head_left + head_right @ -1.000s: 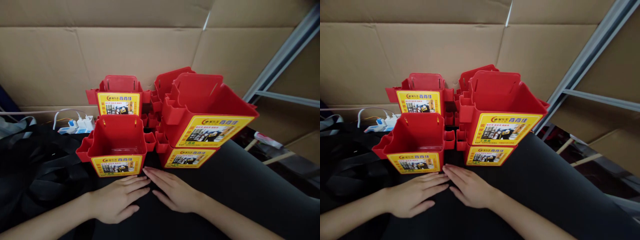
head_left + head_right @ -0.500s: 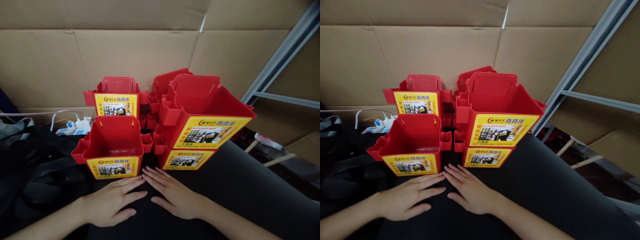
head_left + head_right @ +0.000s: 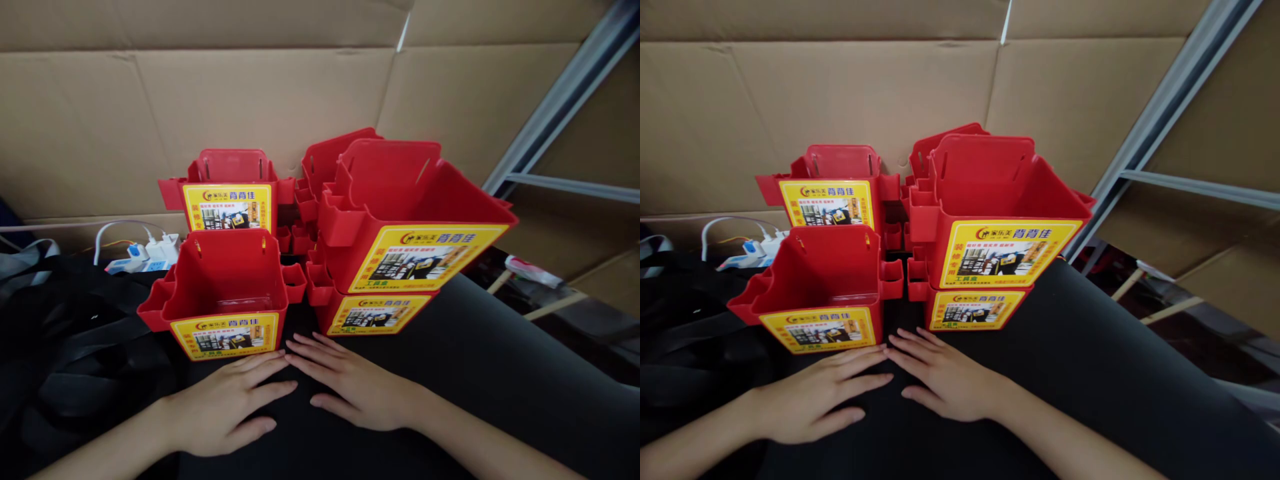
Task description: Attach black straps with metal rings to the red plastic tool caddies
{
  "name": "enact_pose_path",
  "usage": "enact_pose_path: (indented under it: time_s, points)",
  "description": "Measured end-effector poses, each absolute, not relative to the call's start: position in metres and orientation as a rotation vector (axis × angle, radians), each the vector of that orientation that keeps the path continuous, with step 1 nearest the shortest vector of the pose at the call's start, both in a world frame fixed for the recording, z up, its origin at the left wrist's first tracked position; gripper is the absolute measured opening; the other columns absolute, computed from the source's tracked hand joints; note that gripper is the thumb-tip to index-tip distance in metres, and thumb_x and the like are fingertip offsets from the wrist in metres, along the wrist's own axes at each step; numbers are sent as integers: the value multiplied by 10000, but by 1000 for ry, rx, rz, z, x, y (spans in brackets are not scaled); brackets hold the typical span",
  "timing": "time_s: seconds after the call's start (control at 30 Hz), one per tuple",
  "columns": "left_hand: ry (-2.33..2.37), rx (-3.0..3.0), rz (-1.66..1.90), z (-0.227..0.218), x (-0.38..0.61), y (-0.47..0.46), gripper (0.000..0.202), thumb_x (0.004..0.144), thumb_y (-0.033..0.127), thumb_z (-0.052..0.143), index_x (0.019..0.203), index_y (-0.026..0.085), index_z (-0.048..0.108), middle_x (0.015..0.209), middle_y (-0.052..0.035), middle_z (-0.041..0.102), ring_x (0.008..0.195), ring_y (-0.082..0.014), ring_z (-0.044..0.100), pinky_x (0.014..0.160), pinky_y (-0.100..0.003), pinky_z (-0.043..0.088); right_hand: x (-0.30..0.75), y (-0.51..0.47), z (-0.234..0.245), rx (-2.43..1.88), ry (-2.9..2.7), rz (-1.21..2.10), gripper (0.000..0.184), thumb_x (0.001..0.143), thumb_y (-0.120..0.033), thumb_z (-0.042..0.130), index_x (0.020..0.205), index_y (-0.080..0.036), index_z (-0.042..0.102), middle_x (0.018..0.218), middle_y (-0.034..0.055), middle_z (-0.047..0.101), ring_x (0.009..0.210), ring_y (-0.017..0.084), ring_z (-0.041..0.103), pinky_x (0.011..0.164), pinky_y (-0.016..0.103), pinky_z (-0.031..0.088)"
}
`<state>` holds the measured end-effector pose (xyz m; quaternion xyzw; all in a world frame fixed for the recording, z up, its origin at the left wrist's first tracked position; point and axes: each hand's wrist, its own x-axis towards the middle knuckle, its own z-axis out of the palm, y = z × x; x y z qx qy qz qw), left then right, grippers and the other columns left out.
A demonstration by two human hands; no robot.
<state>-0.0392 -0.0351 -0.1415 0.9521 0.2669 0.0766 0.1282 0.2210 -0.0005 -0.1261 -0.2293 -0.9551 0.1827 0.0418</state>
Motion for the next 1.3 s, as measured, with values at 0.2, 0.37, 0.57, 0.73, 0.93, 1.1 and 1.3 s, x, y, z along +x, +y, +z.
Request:
enact_pose_path:
  time_s: [0.2,0.37,0.57,0.73,0.93,1.1,1.3]
  points:
    - [773,2761,227,-143,-39,-34,556,870,311,513,1390,238,332,1466,-98,302,1347,-250,269,1083,-428,305,222,1,-127,-691,-2928,540,518,916,-328,420,1407,-221,294,1469,65,263,1374,170,193,1124,412,213]
    - [779,2760,231,-142,-39,-34,553,870,315,513,1388,238,337,1468,-94,300,1346,-249,274,1083,-419,312,223,2,-127,-687,-2928,528,514,912,-313,430,1401,-211,311,1461,62,285,1369,169,216,1120,402,236]
    - [779,2761,253,-142,-40,-36,548,867,311,514,1384,244,343,1462,-89,315,1339,-250,292,1077,-418,324,223,3,-124,-668,-2909,514,502,905,-289,442,1391,-210,342,1440,52,338,1359,170,250,1113,397,263]
    - [775,2811,273,-140,-38,-36,495,862,299,519,1338,216,412,1429,-104,371,1323,-247,327,1070,-405,344,223,3,-125,-596,-2884,350,367,907,-229,423,1258,-198,526,1301,52,525,1251,159,426,1042,346,375]
    - [744,2913,268,-138,-35,-36,291,913,207,403,1162,206,552,1158,-65,602,1052,-194,560,947,-332,464,232,0,-116,-361,-2588,-172,293,873,-126,418,1108,-158,590,845,53,658,822,137,607,751,278,503]
    - [700,2997,267,-141,-38,-36,284,900,202,413,1156,215,534,1084,-62,609,953,-203,573,868,-348,484,259,-1,-60,-488,-1904,-944,446,685,-95,647,1089,-267,570,958,35,605,938,194,579,824,350,475]
    - [660,3007,369,-143,-38,-34,262,864,192,476,1113,219,551,1052,-49,604,913,-179,578,858,-316,483,298,23,6,-927,-2113,-725,324,798,-442,569,1016,-202,569,966,91,629,932,249,591,913,476,421]
